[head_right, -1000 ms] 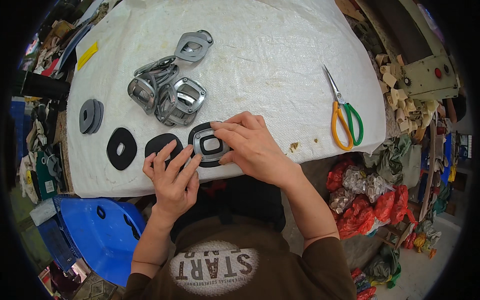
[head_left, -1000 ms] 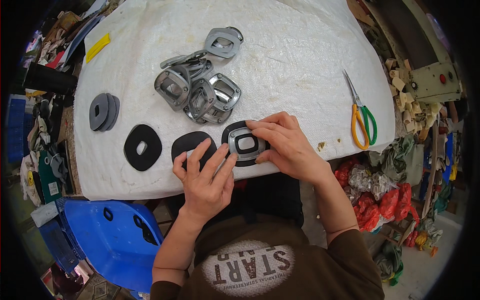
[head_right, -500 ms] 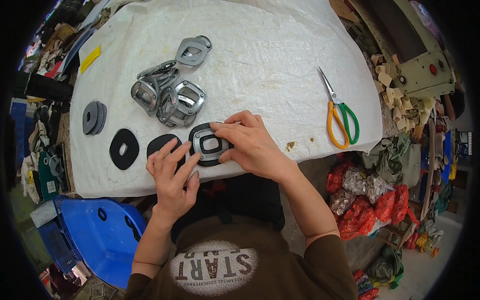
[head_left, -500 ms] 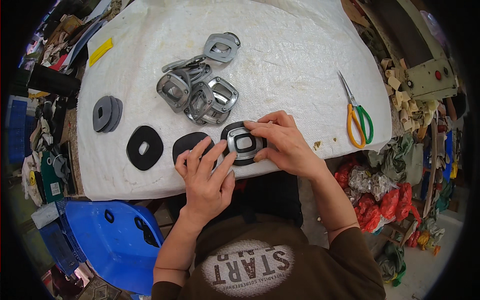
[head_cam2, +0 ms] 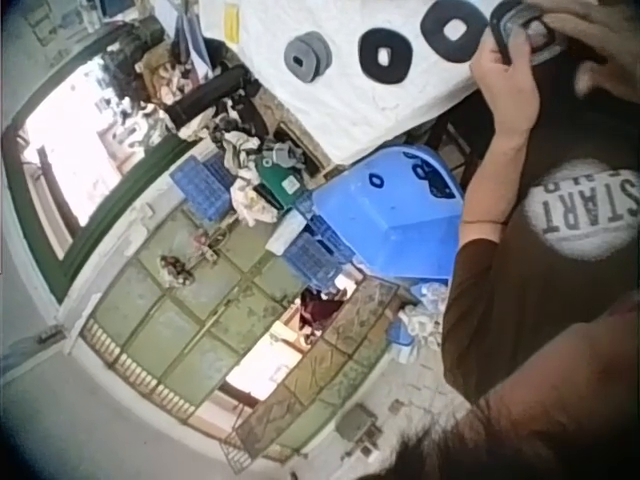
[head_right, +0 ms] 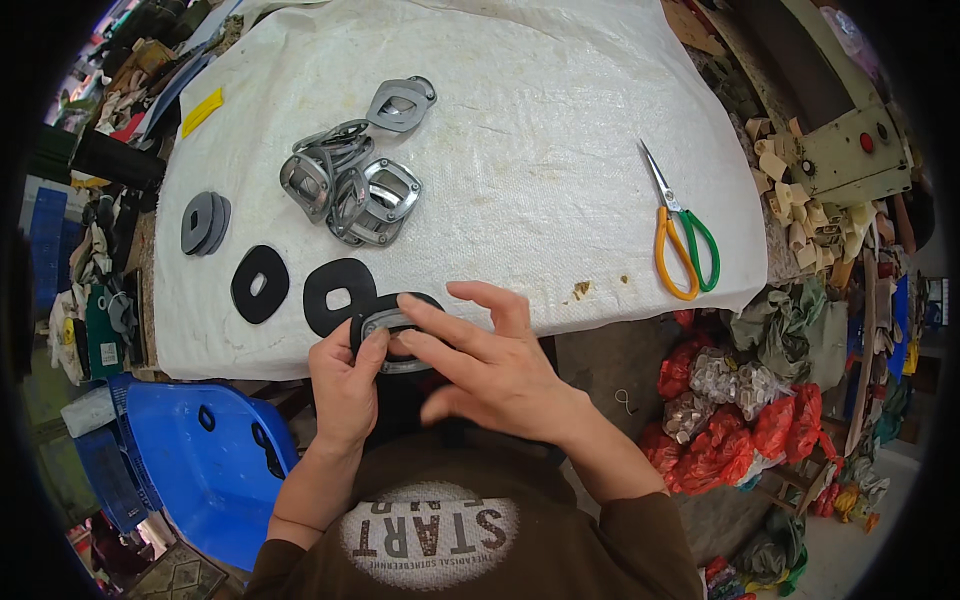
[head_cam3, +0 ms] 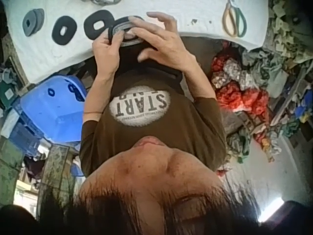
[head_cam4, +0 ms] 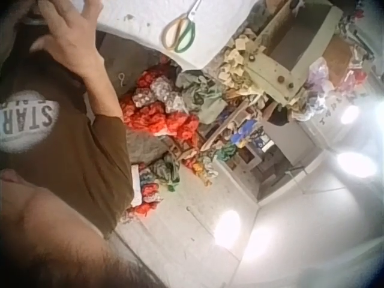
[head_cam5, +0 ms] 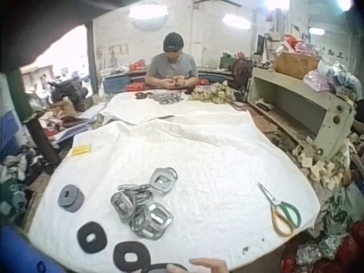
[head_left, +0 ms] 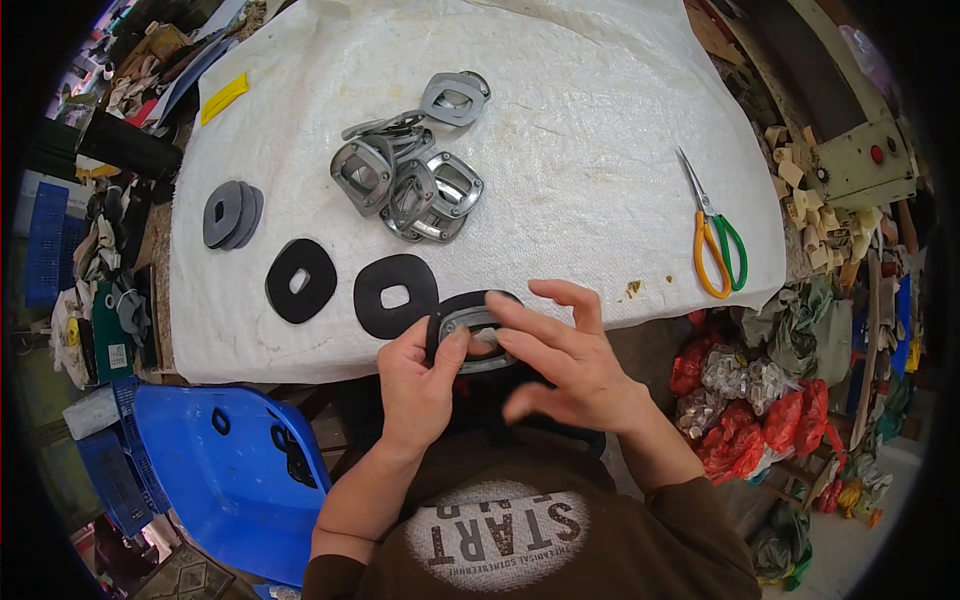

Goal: The recorder is assembling small black shoe components into metal buckle-like frames and trimming excess material.

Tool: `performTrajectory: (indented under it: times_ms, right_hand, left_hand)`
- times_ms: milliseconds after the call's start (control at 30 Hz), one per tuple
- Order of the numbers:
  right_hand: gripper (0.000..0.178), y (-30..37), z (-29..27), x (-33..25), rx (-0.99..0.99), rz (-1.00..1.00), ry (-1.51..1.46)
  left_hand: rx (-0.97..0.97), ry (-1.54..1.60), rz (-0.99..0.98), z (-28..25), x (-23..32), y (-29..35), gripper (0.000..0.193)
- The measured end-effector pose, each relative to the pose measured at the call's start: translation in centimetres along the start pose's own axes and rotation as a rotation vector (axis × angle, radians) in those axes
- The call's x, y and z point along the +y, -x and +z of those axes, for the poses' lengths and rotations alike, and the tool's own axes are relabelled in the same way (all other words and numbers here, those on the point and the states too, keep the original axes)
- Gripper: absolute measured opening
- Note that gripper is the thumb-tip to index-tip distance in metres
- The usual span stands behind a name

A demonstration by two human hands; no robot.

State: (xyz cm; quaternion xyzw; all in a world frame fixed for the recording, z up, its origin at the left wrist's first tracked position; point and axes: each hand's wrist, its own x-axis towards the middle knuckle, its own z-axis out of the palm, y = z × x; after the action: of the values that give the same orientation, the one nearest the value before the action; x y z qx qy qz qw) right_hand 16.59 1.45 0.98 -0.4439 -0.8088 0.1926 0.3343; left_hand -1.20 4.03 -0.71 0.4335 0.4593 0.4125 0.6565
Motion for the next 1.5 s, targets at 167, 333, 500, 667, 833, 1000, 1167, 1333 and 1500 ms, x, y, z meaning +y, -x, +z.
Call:
performTrajectory:
  times_ms: [167, 333, 500, 667, 833, 1000, 1167, 1333, 1500]
  right_hand:
    - [0.054, 1.2, 1.0, -0.7, 0.344, 0.294, -0.411]
    - [0.031, 1.4, 3.1, -1.7, 0.335, 0.659, -1.035]
    - [0.034, 1.2, 3.3, -1.9, 0.396, 0.707, -1.057]
    - [0.040, 1.0, 3.7, -2.6, 0.434, 0.679, -1.237]
    - [0.047, 0.6, 4.1, -3.3, 0.517, 0.779, -1.494]
    - [0.044, 1.2, 4.3, -3.3, 0.474, 0.741, -1.673]
    - [0.045, 1.7, 4.2, -3.0, 0.428, 0.718, -1.886]
    - [0.057, 1.0, 3.0, -3.0, 0.376, 0.753, -2.099]
    - [0.066, 1.1, 2.8, -2.7, 0.354, 0.927, -2.016]
  left_hand:
    - [-0.043, -0.050, 0.043, -0.6, -0.2, 0.7, 0.017]
    - [-0.061, -0.037, 0.030, 0.2, 0.6, 1.5, 0.016]
    - [-0.089, 0.022, 0.041, 0.3, 0.4, 1.7, 0.017]
    - [-0.051, 0.021, 0.056, -0.5, -0.1, 2.1, 0.019]
    - [-0.018, -0.002, 0.043, -0.7, -0.5, 2.1, 0.018]
    - [-0.020, 0.011, 0.032, -0.6, -0.2, 2.2, 0.019]
    - [-0.027, 0.074, -0.013, -0.5, -0.2, 2.4, 0.019]
    - [-0.038, 0.035, -0.027, -0.6, -0.1, 2.5, 0.018]
    - [-0.089, 0.006, -0.041, -0.4, 0.2, 2.7, 0.018]
